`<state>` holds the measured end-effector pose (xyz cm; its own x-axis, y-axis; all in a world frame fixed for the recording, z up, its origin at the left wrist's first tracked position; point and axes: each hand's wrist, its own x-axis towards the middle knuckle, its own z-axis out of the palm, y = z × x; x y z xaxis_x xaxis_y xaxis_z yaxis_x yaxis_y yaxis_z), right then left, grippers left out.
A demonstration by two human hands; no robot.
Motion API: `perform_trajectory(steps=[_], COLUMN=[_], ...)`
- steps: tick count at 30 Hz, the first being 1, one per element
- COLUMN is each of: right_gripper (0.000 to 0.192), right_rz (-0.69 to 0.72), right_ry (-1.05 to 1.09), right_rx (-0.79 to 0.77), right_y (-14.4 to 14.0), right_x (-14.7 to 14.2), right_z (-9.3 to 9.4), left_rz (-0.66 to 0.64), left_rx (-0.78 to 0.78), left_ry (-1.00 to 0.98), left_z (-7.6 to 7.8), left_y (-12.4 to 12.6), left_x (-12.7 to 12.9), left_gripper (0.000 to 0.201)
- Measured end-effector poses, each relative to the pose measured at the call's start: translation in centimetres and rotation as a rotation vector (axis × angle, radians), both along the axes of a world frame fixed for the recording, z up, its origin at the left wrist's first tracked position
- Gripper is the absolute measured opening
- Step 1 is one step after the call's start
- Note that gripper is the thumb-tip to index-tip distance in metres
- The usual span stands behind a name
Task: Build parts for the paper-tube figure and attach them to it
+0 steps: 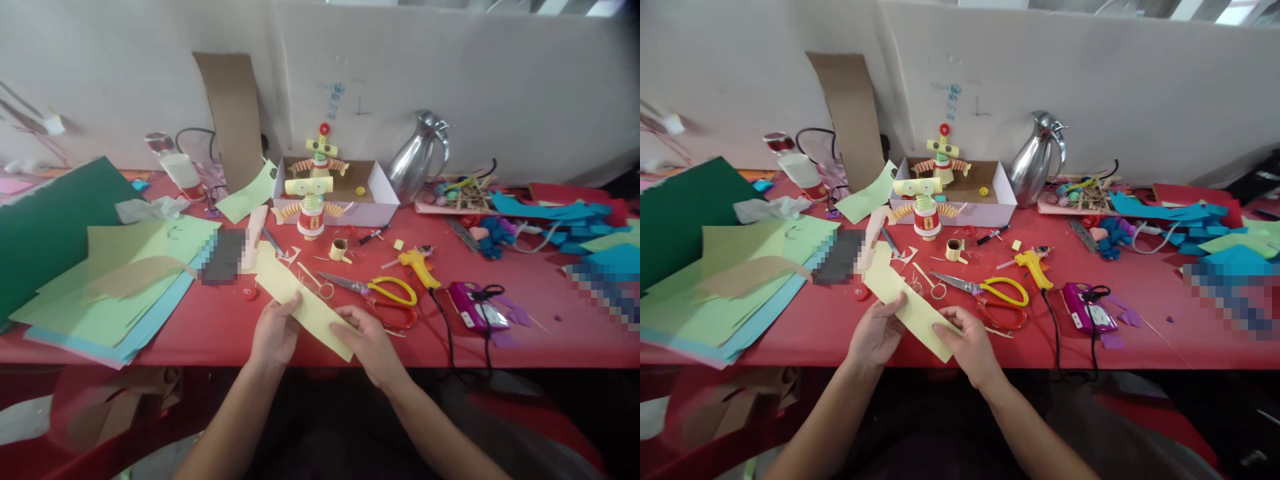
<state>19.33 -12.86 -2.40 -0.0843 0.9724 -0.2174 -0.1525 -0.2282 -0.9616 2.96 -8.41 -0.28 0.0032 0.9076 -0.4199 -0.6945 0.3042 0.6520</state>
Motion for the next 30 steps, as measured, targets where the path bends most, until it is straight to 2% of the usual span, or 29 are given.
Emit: perform_trajectory(steps=[4, 10, 13, 18, 23, 26, 30], right_gripper=[0.024, 0.022, 0.024, 0.029, 0.035, 0.035, 0.036], right_rz=[-0.043, -0.078, -0.149, -0.172, -0.173, -0.178, -0.117], right_ry=[-0.018, 0.009, 0.101, 0.295, 0.217, 0.239, 0.275], right_rx=[-0.022, 0.003, -0.041, -0.162, -0.165, -0.108, -0.118], right_y=[0.2, -0.9, -1.0, -0.2, 0.8, 1.2, 1.3], right_x=[1.0, 1.3, 1.3, 1.6, 1.7, 1.7, 1.6], right_z=[0.2, -0.4, -0.1, 1.0, 1.4, 1.8, 2.2], left_rz=[0.113, 0.208, 0.139, -0.157, -0.178, -0.172, -0.16], left_rx=[0.048, 0.158, 0.191, 0.214, 0.233, 0.244, 0.24], left_ry=[0.055, 0.332, 0.406, 0.398, 0.514, 0.5, 0.452], left_z=[0.0, -0.3, -0.3, 0.4, 0.8, 0.8, 0.7], left_y=[-0.3, -1.3, -1.6, -1.5, -1.0, -0.8, -0.6], left_x=[-2.0, -4.8, -5.7, -7.3, -8.1, -8.3, -8.4], left_gripper=[0.022, 0.026, 0.024, 0.027, 0.02, 0.02, 0.022])
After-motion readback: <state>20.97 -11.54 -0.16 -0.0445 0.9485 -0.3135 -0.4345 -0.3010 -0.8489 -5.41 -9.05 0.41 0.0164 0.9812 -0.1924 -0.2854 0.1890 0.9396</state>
